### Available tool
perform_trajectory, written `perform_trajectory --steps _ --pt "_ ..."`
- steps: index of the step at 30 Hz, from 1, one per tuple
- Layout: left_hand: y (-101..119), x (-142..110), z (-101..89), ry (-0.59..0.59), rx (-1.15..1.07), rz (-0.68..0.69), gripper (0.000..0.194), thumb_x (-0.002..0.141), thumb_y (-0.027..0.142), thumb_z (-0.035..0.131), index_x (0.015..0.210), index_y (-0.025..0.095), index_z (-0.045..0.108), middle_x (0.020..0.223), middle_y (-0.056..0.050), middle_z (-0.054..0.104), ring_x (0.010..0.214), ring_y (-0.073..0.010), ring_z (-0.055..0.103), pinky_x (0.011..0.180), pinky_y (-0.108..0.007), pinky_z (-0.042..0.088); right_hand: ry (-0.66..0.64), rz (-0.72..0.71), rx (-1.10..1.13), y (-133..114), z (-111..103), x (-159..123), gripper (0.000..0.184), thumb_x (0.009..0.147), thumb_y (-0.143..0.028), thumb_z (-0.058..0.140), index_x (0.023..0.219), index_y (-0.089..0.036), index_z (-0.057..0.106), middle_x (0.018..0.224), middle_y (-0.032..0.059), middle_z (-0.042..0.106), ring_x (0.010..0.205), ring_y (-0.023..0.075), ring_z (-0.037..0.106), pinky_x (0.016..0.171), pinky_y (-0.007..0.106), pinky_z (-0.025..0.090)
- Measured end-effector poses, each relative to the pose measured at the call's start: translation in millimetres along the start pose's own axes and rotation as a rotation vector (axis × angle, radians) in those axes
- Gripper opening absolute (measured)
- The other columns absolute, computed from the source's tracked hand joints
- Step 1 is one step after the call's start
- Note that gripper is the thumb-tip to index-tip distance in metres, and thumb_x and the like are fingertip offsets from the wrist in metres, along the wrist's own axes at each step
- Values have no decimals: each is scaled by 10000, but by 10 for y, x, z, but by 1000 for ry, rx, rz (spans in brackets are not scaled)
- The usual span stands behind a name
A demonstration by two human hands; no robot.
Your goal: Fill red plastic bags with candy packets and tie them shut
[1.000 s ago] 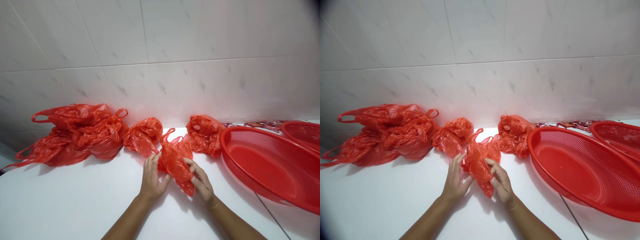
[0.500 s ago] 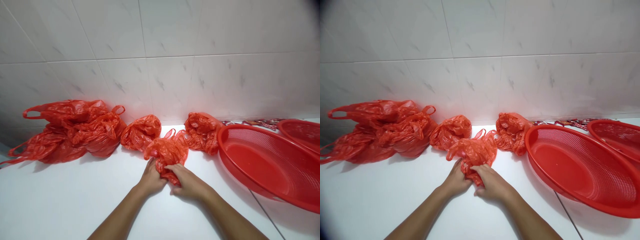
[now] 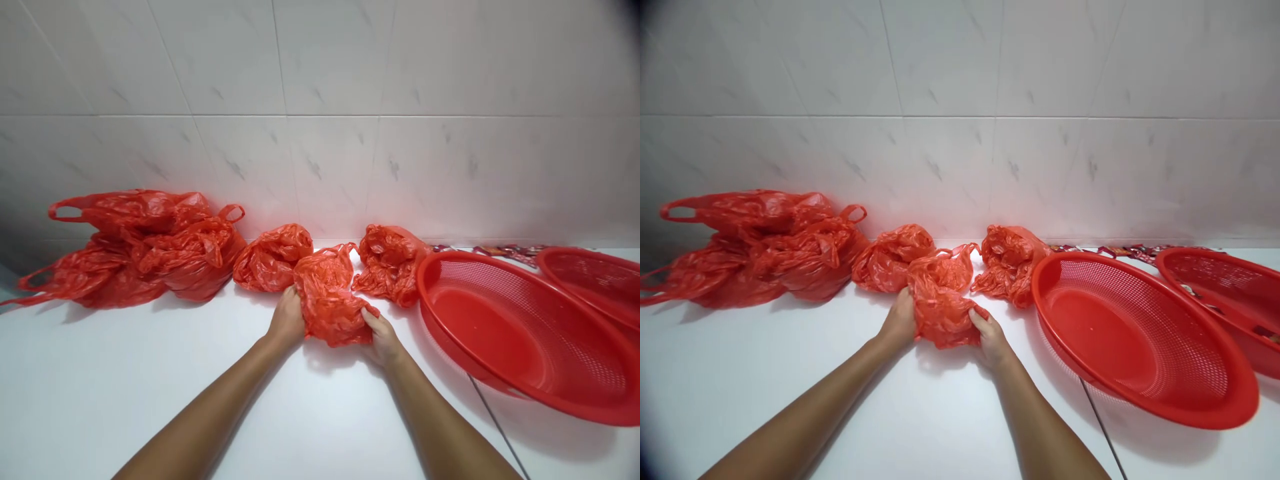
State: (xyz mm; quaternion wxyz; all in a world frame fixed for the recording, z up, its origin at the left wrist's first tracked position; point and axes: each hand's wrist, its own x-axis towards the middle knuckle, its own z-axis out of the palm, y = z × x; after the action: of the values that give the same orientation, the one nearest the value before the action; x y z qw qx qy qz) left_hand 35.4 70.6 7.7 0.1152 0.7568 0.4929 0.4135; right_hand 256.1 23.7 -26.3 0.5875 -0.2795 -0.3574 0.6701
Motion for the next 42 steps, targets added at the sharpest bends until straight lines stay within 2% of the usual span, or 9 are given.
perform_trajectory --steps 7,11,16,22,25,30,33,37,42 --pt "57 -539 -387 81 -679 -282 596 1067 605 329 1387 227 662 1282 -123 750 1190 -344 696 1017 -531 578 -84 115 -27 77 -27 -15 426 879 -612 747 1024 -212 738 1015 99 800 928 290 769 840 439 619" --pt "97 -617 -447 -109 -804 -392 700 863 619 775 1426 234 620 1186 -128 782 1014 -314 748 871 -442 622 -86 168 -197 108 0 -33 472 929 -658 687 967 -189 725 912 69 779 831 235 732 847 376 581" --pt "155 -663 -426 -34 -771 -548 401 841 505 831 1047 170 755 886 -64 765 801 -210 711 725 -307 579 -56 -66 -835 50 42 -28 420 1050 -538 505 850 -207 670 791 25 712 740 210 654 743 334 511" --pt "163 -705 -408 38 -749 -552 291 870 461 789 936 180 756 816 -32 740 732 -178 670 665 -261 532 267 -582 -1221 -70 179 -159 462 919 -256 564 1379 -217 583 1287 128 687 1193 327 638 1028 515 508" --pt "177 -796 -364 -43 -801 -532 238 920 425 741 968 192 754 837 -28 747 735 -182 675 679 -272 538 47 -789 -1243 -57 372 -300 609 934 -275 582 1528 -217 466 1477 160 579 1389 355 516 1174 592 416" --pt "204 -908 -312 -133 -752 -387 162 944 331 696 892 183 736 805 -24 722 716 -168 635 678 -270 519 -263 -526 -1311 150 555 -341 805 896 -209 657 1639 -178 350 1249 144 710 1114 301 665 992 490 567" --pt "193 -831 -364 23 -741 -432 201 947 385 716 950 185 716 827 -22 711 712 -155 620 657 -255 506 -217 -511 -1275 181 475 -259 391 918 -148 582 1290 -200 690 960 70 746 877 234 686 819 380 574" --pt "27 -611 -506 256 -661 -469 299 942 455 725 1085 196 691 985 -53 733 835 -179 674 740 -278 549 8 -613 -1164 63 355 -208 165 955 -162 556 936 -205 714 807 24 714 733 178 652 710 298 516" --pt "-176 -492 -693 527 -283 -91 529 914 297 735 1411 262 557 1485 -128 593 1423 -315 549 1176 -516 452 130 -584 -1082 19 342 -226 170 1037 -271 545 990 -204 694 650 -40 621 508 118 525 546 251 426"
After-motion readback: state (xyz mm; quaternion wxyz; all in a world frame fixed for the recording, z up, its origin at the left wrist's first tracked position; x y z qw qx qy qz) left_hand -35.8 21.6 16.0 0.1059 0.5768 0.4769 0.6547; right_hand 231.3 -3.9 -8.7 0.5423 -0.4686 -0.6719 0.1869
